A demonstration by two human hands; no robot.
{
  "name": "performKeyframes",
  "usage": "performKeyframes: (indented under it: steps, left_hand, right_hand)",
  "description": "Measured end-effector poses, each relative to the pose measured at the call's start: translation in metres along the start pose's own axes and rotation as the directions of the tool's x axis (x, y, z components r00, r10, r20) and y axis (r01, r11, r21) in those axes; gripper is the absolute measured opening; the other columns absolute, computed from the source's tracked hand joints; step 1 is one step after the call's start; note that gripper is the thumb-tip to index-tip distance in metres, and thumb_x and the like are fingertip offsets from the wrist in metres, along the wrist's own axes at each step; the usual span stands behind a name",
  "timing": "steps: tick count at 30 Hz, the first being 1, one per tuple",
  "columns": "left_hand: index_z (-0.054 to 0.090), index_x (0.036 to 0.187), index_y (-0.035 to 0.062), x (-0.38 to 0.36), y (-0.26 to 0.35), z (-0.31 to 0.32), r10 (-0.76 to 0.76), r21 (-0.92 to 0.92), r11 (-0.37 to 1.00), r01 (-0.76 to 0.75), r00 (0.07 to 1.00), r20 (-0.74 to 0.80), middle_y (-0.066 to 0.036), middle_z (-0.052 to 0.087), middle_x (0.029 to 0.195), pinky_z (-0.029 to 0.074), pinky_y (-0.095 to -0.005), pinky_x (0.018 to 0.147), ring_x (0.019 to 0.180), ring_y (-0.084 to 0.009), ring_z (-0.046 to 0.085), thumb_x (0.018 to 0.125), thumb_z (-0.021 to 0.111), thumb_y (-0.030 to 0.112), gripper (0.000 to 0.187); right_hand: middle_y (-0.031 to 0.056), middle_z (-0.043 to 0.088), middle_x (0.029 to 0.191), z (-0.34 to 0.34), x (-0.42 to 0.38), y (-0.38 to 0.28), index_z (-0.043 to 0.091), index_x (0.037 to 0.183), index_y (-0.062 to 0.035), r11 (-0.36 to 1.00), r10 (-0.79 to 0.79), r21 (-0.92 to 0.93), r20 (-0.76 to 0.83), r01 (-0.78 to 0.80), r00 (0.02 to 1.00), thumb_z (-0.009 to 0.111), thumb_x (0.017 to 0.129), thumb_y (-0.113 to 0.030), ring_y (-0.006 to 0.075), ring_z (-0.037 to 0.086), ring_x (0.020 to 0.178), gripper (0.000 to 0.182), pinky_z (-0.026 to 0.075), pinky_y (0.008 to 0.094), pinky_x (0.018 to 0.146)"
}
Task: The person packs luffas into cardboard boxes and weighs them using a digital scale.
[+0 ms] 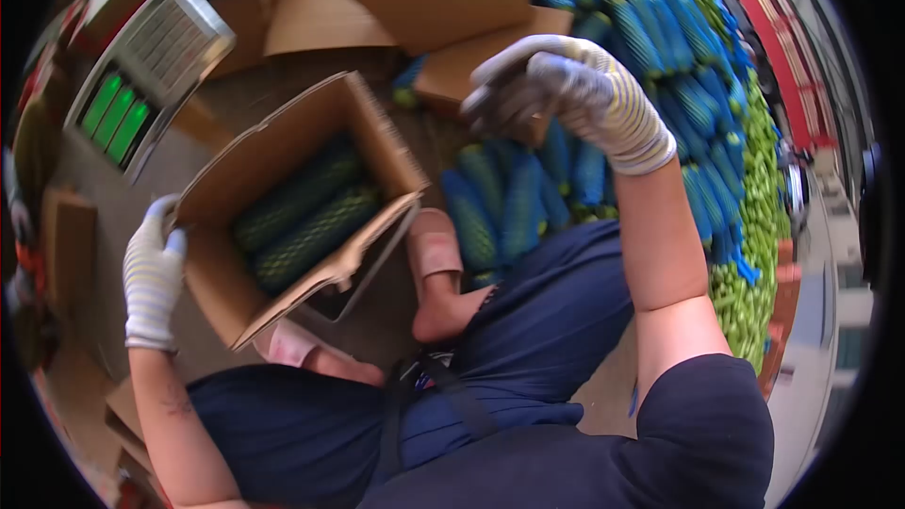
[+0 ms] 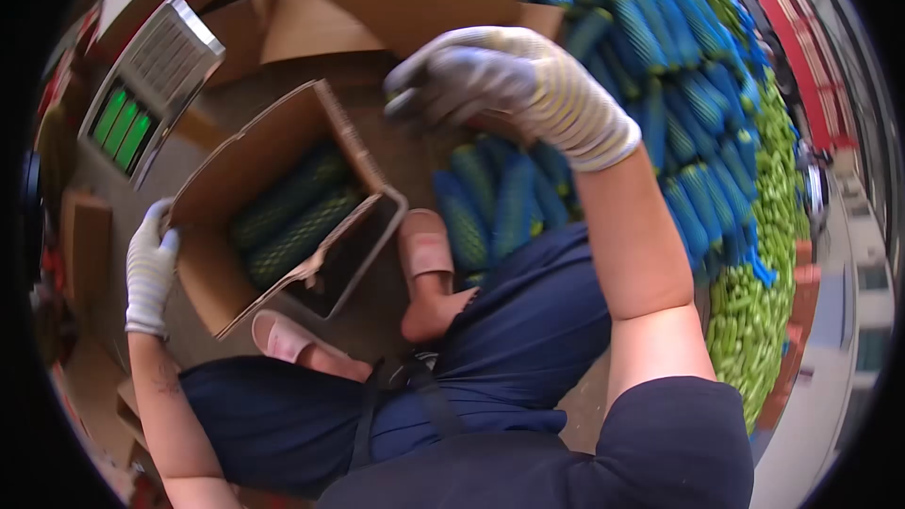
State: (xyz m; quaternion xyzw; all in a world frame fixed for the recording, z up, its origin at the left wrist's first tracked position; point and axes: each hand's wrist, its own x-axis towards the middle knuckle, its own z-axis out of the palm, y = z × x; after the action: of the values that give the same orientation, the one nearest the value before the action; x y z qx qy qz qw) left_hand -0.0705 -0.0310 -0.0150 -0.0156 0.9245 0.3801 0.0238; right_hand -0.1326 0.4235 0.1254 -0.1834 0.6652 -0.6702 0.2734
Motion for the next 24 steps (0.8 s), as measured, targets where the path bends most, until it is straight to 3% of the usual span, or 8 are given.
performKeyframes:
  steps: [4,9,11,15,20,21,22,24]
  left_hand:
    - [0.059,0.119,0.0019,0.011,-0.008,-0.005,0.019,0.198,0.980,-0.024,1.000,0.025,-0.018,0.069,0.104,0.049,-0.0361,0.090,0.098,-0.0299,0.066,0.089,0.051,0.001,0.032]
    - [0.049,0.136,0.0034,0.014,-0.038,0.002,0.005,0.240,0.971,-0.005,1.000,-0.002,-0.022,0.060,0.127,0.042,-0.0371,0.102,0.119,-0.0320,0.057,0.090,0.046,0.000,0.046]
    - [0.041,0.144,0.0057,0.012,-0.046,0.006,0.042,0.371,0.928,0.005,0.992,-0.118,-0.021,0.055,0.134,0.039,-0.0371,0.105,0.123,-0.0329,0.054,0.090,0.048,0.000,0.055]
    - [0.032,0.151,0.0072,0.005,-0.022,0.005,-0.098,0.365,0.920,0.143,0.985,-0.139,-0.022,0.046,0.142,0.036,-0.0389,0.109,0.129,-0.0335,0.048,0.090,0.051,0.000,0.064]
    - [0.029,0.153,0.0080,-0.009,0.017,0.012,0.080,0.375,0.927,-0.007,0.980,-0.181,-0.018,0.035,0.150,0.028,-0.0393,0.115,0.139,-0.0308,0.036,0.093,0.057,0.007,0.065]
    - [0.030,0.153,0.0082,-0.012,0.026,0.011,0.071,0.330,0.944,-0.003,0.979,-0.194,-0.016,0.035,0.151,0.027,-0.0385,0.116,0.140,-0.0297,0.035,0.095,0.057,0.009,0.064]
    - [0.030,0.152,0.0070,-0.015,0.032,0.007,0.032,0.230,0.973,0.013,0.981,-0.193,-0.014,0.033,0.154,0.027,-0.0372,0.115,0.141,-0.0271,0.034,0.097,0.056,0.013,0.061]
    - [0.030,0.152,0.0040,-0.028,0.066,0.007,0.034,0.172,0.985,0.009,0.969,-0.246,-0.014,0.033,0.155,0.027,-0.0361,0.115,0.141,-0.0252,0.033,0.099,0.053,0.016,0.059]
  right_hand:
    - [0.0061,0.070,0.102,-0.111,-0.124,0.069,0.064,0.120,-0.0018,0.903,0.123,-0.222,-0.685,-0.367,0.718,0.065,0.094,-0.037,0.0142,0.066,0.088,0.044,0.054,0.0299,0.082]
    - [0.0237,0.065,0.117,-0.121,-0.212,0.166,0.062,0.121,0.0032,0.462,0.243,-0.557,-0.669,-0.690,0.703,0.061,0.089,-0.044,0.0331,0.060,0.116,0.056,0.046,0.0399,0.099]
    - [0.0297,0.060,0.124,-0.106,-0.213,0.227,0.047,0.135,0.0081,0.605,0.303,-0.378,-0.705,-0.701,0.641,0.063,0.087,-0.050,0.0381,0.057,0.120,0.076,0.043,0.0401,0.102]
    - [0.0362,0.052,0.129,-0.066,-0.150,0.352,0.012,0.154,-0.0075,0.353,0.451,-0.218,-0.813,-0.910,0.369,0.050,0.093,-0.039,0.0472,0.052,0.122,0.079,0.042,0.0465,0.104]
    - [0.0320,0.056,0.126,-0.049,-0.155,0.311,0.005,0.156,-0.0084,0.543,0.552,0.067,-0.780,-0.837,0.295,0.077,0.070,-0.034,0.0391,0.056,0.122,0.114,0.044,0.0451,0.103]
    - [0.0263,0.059,0.125,-0.058,-0.176,0.352,0.018,0.154,-0.0062,0.754,0.374,-0.011,-0.815,-0.657,0.443,0.078,0.070,-0.031,0.0335,0.060,0.116,0.107,0.046,0.0429,0.100]
    - [0.0233,0.061,0.124,-0.063,-0.195,0.336,0.027,0.151,-0.0055,0.845,0.447,0.150,-0.725,-0.513,0.525,0.078,0.071,-0.031,0.0314,0.061,0.114,0.098,0.047,0.0414,0.098]
    - [0.0187,0.062,0.122,-0.074,-0.234,0.308,0.041,0.142,-0.0038,0.850,0.479,0.487,-0.554,-0.202,0.681,0.079,0.072,-0.031,0.0279,0.064,0.107,0.084,0.051,0.0399,0.092]
